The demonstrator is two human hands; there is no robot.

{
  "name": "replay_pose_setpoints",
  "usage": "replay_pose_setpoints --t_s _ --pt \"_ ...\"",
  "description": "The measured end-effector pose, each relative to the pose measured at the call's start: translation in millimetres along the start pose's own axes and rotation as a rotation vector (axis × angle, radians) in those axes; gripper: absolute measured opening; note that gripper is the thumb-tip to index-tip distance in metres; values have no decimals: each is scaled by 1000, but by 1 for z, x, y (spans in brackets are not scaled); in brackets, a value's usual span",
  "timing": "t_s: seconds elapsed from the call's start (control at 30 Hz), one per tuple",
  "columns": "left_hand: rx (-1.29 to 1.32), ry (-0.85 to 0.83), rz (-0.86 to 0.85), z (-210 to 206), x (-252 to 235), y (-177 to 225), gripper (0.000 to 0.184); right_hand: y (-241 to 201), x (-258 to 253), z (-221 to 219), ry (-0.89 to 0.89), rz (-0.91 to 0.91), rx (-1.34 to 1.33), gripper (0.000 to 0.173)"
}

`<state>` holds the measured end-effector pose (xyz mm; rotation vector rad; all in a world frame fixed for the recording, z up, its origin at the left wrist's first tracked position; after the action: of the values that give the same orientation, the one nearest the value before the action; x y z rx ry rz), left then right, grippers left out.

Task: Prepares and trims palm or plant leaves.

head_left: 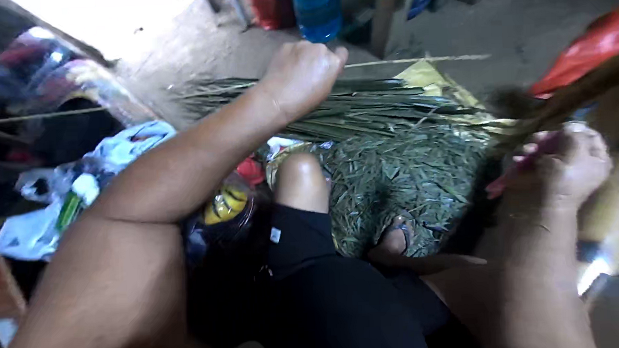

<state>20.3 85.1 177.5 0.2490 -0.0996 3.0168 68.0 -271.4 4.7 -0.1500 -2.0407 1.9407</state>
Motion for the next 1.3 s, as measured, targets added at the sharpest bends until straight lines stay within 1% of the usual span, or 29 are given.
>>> replay_pose_setpoints --t_s 0.03,0.1,0.17,0.27,0.33,0.37,0.43,0.5,0.57,0.6,0.63,0.67,0.7,0.73,0.77,0.8,0.83,0.87,0.9,0.93,1.0,1.07,1.13,1.17,1.2,1.23,1.3 --pt "2 -50 53 6 18 -6 24 0 1 0 -9 16 -17 19" --pt "95 -125 145 8 55 -16 24 1 7 2 -46 35 -12 20" --pt "258 -154 225 -7 97 -24 23 6 10 6 -73 31 -15 21" --pt "588 -155 340 -58 156 -24 26 4 12 5 -69 -9 -14 24" --pt "812 -219 450 -102 185 -16 30 1 11 4 -65 8 22 24" --pt "882 -240 504 -126 197 -14 32 1 10 3 -61 21 34 24" --pt "920 -237 611 -182 215 -16 32 5 10 1 -52 23 23 24" --pt "868 -255 685 -237 229 -26 35 8 12 -2 -66 4 17 23" --pt "736 -322 731 -268 236 -32 49 13 13 -2 -80 -35 16 21" --pt "716 -311 725 -270 234 -30 54 16 11 -1 -82 -53 19 21" --pt "738 -235 693 -263 227 -26 56 19 8 0 -84 -73 32 20" --pt "775 -124 628 -249 216 -19 56 22 6 1 -87 -91 50 20" --pt "786 -3 530 -231 203 -7 55 26 5 0 -92 -106 72 20" --pt "751 105 393 -211 188 8 54 30 3 -2 -104 -114 99 20" --pt "674 177 217 -195 170 25 54 35 1 -3 -112 -118 127 21" --pt "571 213 29 -186 151 42 55 41 -2 -5 -121 -115 165 23" --pt "456 208 -144 -184 134 58 55 45 0 -7 -129 -119 219 26" --pt "328 154 -282 -186 117 71 51 53 0 -8 -139 -134 276 28" --pt "197 68 -377 -191 102 79 47 63 -1 -8 -149 -160 333 29" --pt "92 -38 -416 -196 90 84 44 73 -2 -8 -162 -193 378 30" --pt "-115 -298 -400 -205 76 89 44 90 -2 -9 -203 -251 463 34" --pt "-220 -571 -327 -231 76 95 40 96 2 -13 -267 -271 545 38" --pt "-213 -816 -272 -253 88 109 32 95 4 -21 -363 -240 625 39" --pt "-161 -922 -239 -258 94 119 32 96 2 -25 -419 -204 671 39" --pt "-87 -999 -200 -259 98 128 35 96 1 -30 -478 -163 715 40" --pt "-39 -1046 -190 -258 98 134 39 97 1 -36 -529 -128 753 40" --pt "-32 -1065 -243 -250 86 129 40 103 4 -46 -600 -75 814 39"
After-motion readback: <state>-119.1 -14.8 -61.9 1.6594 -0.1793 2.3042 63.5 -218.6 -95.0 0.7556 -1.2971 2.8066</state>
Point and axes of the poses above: each hand's wrist, its own x-axis away from the middle knuckle, its own z-axis out of the back of the hand, y = z × x, the point moved 4 cm from there along -x, towards the middle knuckle, and after that the axes turned 8 degrees about x, right-handed, at the moved point
